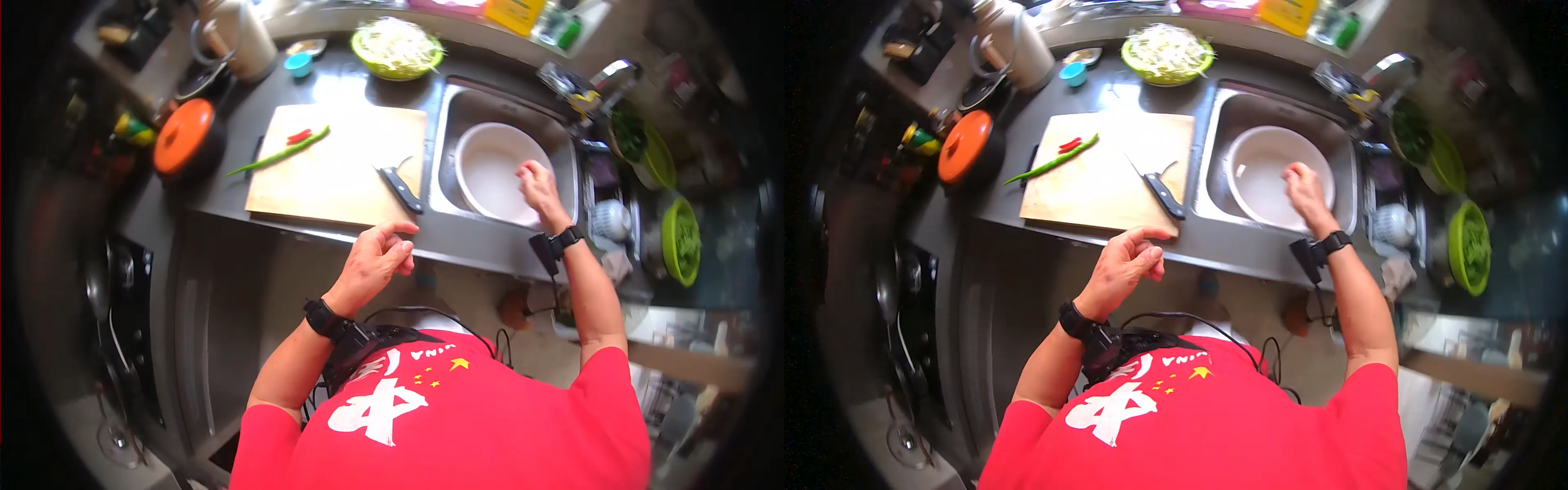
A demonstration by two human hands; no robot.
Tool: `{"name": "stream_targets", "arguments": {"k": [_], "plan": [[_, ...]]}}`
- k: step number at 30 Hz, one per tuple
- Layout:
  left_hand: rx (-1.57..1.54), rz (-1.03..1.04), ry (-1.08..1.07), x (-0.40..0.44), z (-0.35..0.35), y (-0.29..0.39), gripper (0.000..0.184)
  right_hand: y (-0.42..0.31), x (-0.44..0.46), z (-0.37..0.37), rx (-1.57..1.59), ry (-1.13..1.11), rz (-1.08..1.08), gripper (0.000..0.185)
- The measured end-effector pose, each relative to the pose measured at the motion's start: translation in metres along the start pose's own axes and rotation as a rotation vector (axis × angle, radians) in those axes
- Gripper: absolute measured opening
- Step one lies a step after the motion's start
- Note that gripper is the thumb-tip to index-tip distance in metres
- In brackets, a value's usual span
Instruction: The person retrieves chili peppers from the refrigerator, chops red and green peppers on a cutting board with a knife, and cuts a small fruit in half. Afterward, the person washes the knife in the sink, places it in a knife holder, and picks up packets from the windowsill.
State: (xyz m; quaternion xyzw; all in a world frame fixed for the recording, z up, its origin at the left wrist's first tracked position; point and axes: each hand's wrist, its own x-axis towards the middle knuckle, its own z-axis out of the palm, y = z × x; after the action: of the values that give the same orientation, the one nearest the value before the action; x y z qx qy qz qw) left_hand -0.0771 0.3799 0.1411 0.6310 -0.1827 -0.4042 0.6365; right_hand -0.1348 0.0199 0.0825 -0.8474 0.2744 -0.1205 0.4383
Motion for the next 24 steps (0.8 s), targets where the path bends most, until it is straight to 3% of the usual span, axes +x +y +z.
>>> {"name": "stream_targets", "arguments": {"k": [4,7,8,9,11,15,17,20,22,24], "plan": [[0.010,-0.016,0.166,0.024,-0.021,-0.001,0.025,0.105,0.086,0.024,-0.192,-0.205,0.191,0.035],[0.008,-0.056,0.339,0.038,-0.038,0.000,0.024,0.181,0.124,0.039,-0.389,-0.369,0.264,0.030],[-0.004,-0.065,0.397,0.041,-0.045,-0.001,0.024,0.268,0.149,0.042,-0.762,-0.397,-0.273,0.021],[0.033,-0.072,0.458,0.044,-0.052,-0.001,0.025,0.338,0.168,0.047,-1.007,-0.340,-0.316,0.021],[0.064,-0.098,0.554,0.049,-0.065,0.002,0.025,0.317,0.170,0.041,-0.901,-0.467,0.187,0.018],[0.096,-0.134,0.697,0.058,-0.083,0.003,0.024,0.376,0.172,0.076,-1.118,-0.661,-0.014,0.017],[0.128,-0.148,0.725,0.065,-0.090,0.001,0.024,0.322,0.158,0.114,-1.129,-0.813,-0.228,0.018],[0.170,-0.163,0.741,0.076,-0.098,0.002,0.023,0.272,0.151,0.138,-0.715,-0.900,-0.233,0.021],[0.163,-0.156,0.755,0.084,-0.101,0.004,0.022,0.236,0.150,0.107,-0.613,-0.702,-0.016,0.020],[0.182,-0.148,0.768,0.090,-0.109,0.002,0.022,0.277,0.170,0.091,-0.539,-0.487,0.232,0.020]]}}
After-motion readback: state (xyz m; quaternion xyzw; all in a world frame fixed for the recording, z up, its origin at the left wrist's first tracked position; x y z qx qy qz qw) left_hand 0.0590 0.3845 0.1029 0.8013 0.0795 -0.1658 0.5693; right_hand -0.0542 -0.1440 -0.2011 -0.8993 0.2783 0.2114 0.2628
